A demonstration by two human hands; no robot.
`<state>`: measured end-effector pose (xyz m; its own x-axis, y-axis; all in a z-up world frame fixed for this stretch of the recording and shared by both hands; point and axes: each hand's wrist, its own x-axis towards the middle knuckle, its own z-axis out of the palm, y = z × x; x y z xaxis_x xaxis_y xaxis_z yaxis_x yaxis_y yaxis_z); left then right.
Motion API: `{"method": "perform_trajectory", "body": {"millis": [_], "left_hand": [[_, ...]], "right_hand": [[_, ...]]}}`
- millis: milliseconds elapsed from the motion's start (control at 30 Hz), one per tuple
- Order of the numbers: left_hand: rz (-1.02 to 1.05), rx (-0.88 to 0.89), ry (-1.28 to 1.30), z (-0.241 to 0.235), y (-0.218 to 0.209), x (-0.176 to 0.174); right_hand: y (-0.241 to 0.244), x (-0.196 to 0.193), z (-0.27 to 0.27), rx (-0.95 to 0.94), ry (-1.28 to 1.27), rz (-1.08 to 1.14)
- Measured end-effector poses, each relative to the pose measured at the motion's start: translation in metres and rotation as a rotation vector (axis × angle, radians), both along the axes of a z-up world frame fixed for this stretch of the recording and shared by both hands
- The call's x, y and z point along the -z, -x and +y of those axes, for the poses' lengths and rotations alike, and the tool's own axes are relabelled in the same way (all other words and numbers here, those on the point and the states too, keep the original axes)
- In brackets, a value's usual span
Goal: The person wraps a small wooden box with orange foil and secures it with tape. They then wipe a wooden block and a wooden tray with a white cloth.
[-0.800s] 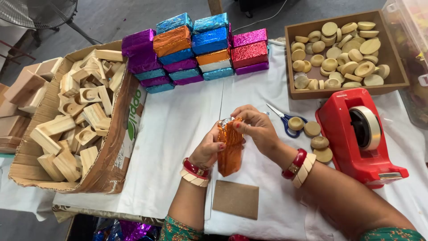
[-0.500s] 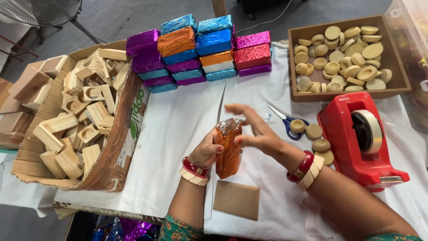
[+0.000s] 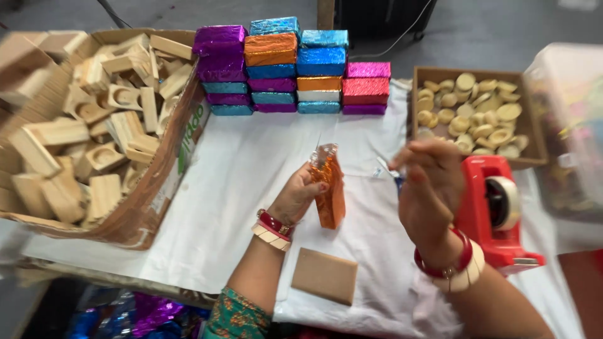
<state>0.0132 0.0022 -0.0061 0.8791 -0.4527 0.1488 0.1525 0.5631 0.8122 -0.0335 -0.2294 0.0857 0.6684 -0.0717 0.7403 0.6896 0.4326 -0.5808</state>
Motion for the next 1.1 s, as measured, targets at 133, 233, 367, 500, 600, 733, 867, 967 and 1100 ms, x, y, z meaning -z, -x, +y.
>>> {"method": "perform_trajectory", "body": {"millis": [133, 233, 367, 500, 600, 733, 867, 967, 1100], "left_hand": [[0.039, -0.172, 0.067, -0.005, -0.011, 0.018], [0.041, -0.306, 0.035, -0.008, -0.018, 0.03], [0.071, -0.434, -0.067, -0.009, -0.01, 0.025], [0.021, -0.454, -0.083, -0.008, -0.008, 0.021], [0.02, -0.427, -0.044, -0.015, -0.002, 0.01], [0.009, -0.502, -0.076, -0.015, 0.0, 0.012], [0.023, -0.515, -0.041, -0.018, 0.001, 0.011], [0.071, -0.52, -0.003, -0.017, 0.002, 0.005], [0.105, -0.484, -0.081, -0.014, 0.006, -0.011]], "right_hand": [[0.05, -0.051, -0.041, 0.426, 0.165, -0.261], [0.064, -0.049, -0.103, 0.821, 0.246, -0.533], [0.111, -0.053, -0.118, 1.185, 0.615, -0.496], [0.121, -0.058, -0.13, 1.258, 1.229, 0.061], [0.128, -0.007, -0.178, 1.087, 0.966, 0.565], [0.132, 0.019, -0.201, 0.751, 0.616, 0.779], [0.129, 0.023, -0.2, 0.548, 0.568, 0.944], [0.119, 0.026, -0.204, 0.479, 0.662, 0.88], [0.11, 0.028, -0.229, 0.422, 0.655, 0.878]]}}
